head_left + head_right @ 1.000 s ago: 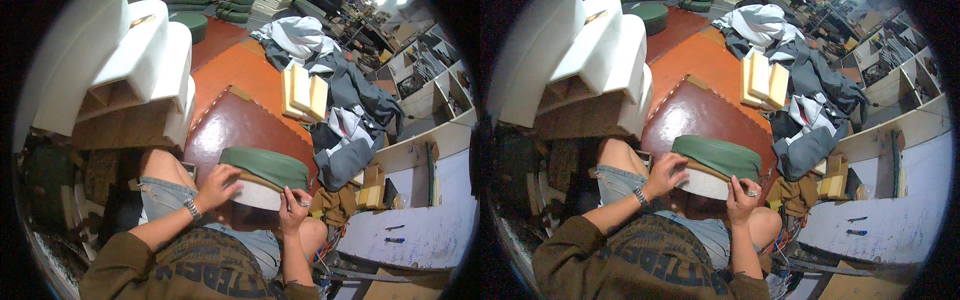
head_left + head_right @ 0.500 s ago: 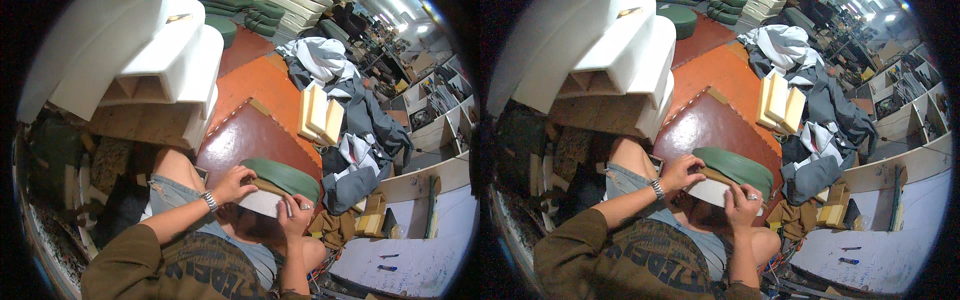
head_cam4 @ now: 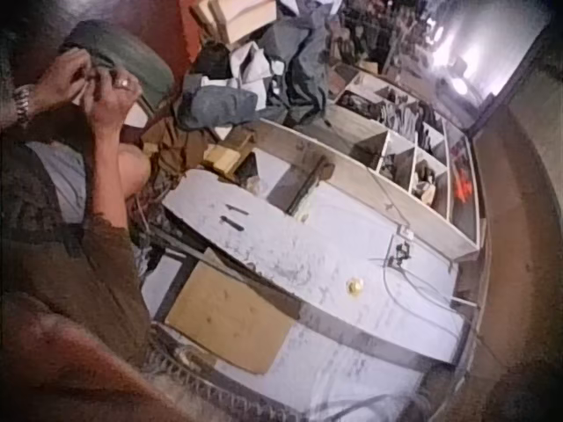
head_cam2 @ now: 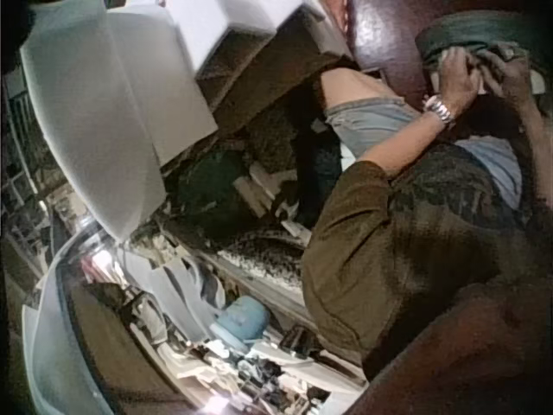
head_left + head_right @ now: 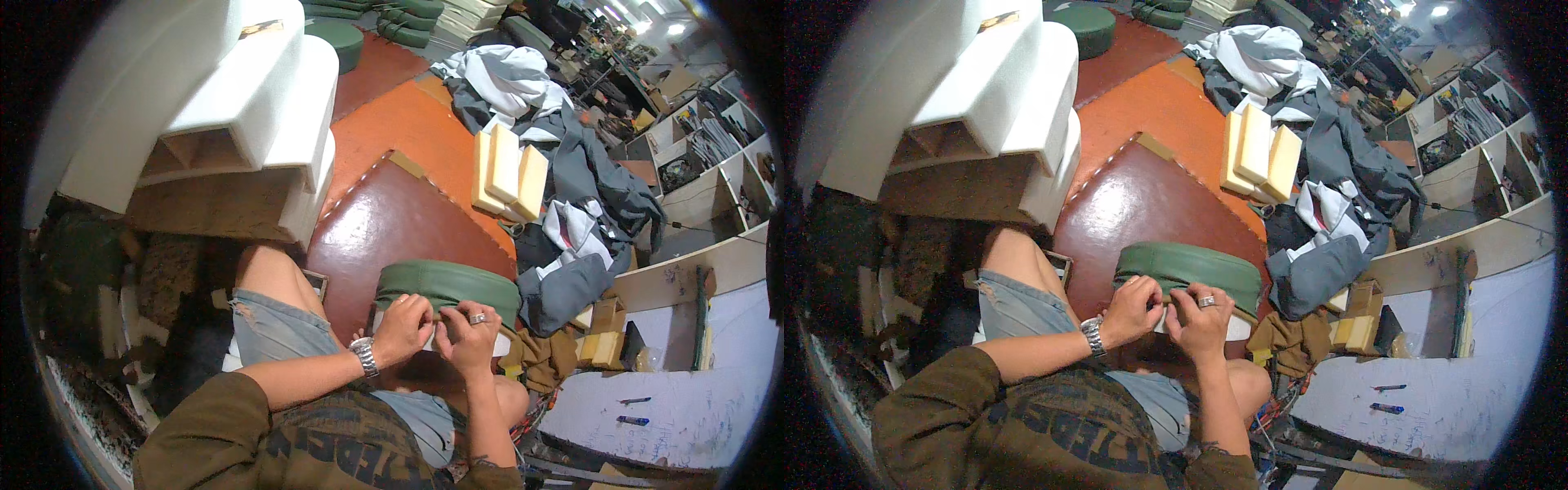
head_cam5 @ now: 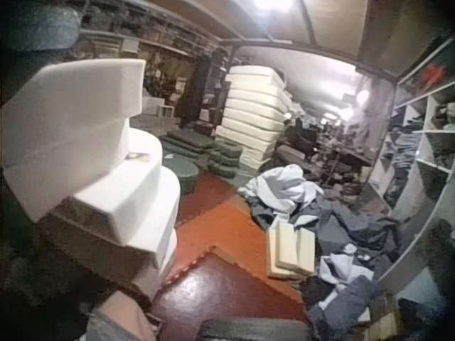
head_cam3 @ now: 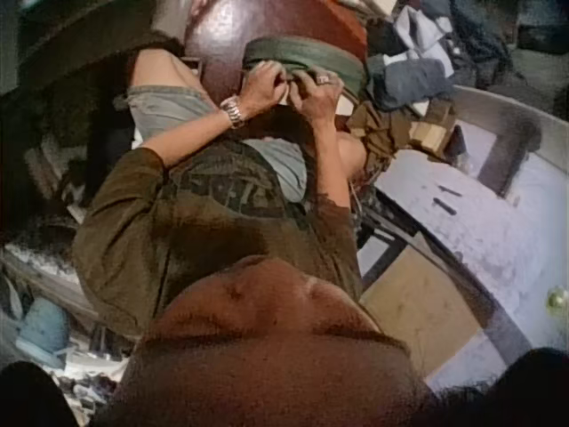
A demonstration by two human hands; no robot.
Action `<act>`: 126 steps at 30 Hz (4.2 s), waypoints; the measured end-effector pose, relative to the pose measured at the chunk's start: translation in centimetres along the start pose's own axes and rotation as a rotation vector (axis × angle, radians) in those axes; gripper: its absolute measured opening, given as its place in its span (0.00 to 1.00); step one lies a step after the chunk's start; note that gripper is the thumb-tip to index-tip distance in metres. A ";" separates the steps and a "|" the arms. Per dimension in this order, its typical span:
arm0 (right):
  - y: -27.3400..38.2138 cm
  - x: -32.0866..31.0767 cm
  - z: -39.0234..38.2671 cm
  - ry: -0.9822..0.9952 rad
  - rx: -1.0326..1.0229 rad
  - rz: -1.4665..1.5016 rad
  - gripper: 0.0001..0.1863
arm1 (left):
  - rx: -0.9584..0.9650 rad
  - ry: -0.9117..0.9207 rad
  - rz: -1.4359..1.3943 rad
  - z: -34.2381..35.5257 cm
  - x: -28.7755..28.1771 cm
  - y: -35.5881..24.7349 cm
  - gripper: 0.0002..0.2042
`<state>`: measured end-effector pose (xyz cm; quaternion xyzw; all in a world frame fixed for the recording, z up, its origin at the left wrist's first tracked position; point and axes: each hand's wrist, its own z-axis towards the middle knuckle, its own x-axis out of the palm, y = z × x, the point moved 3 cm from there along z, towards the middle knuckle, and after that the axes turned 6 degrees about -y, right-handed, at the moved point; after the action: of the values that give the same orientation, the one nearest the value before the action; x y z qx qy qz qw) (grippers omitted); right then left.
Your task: The person fits a green fabric cover over a circular foam cushion, then uses a staple gun to secure the fabric to the underside of the cushion. The person repeatedly adjusts the fabric and applies staples around the perimeter.
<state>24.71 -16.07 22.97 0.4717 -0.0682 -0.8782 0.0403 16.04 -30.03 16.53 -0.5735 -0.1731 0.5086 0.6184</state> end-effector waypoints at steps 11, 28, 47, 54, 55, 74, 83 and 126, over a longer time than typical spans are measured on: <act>0.4 -0.6 -2.3 -0.076 0.015 -0.088 0.15 | 0.123 -0.142 0.117 -2.2 -1.3 0.3 0.13; -4.4 5.0 1.9 -0.338 0.535 0.237 0.07 | 0.292 0.239 0.519 8.9 -3.9 -4.6 0.11; 6.7 7.4 -2.1 -0.451 0.195 0.184 0.11 | -0.541 -0.069 -0.372 4.6 -10.2 -0.8 0.18; 5.6 7.4 -1.2 -0.449 0.250 0.136 0.10 | -0.138 0.051 -0.546 4.6 -14.2 -6.8 0.17; 5.3 7.3 -1.0 -0.450 0.253 0.132 0.10 | -0.071 0.096 -0.595 3.9 -14.6 -7.8 0.17; 3.3 6.5 3.4 -0.004 0.563 0.321 0.10 | 0.435 -0.073 0.420 5.3 -9.5 2.1 0.09; 2.1 5.1 3.2 0.105 0.125 0.238 0.41 | 0.448 0.206 0.419 6.8 -9.3 2.7 0.20; -12.9 4.9 -8.3 -0.275 0.736 0.053 0.11 | 0.026 -0.048 0.222 8.9 -8.4 9.0 0.10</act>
<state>28.86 -4.65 12.40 0.3305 -0.3954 -0.8487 -0.1186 1.55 -33.80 14.17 -0.5686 -0.1169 0.5898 0.5614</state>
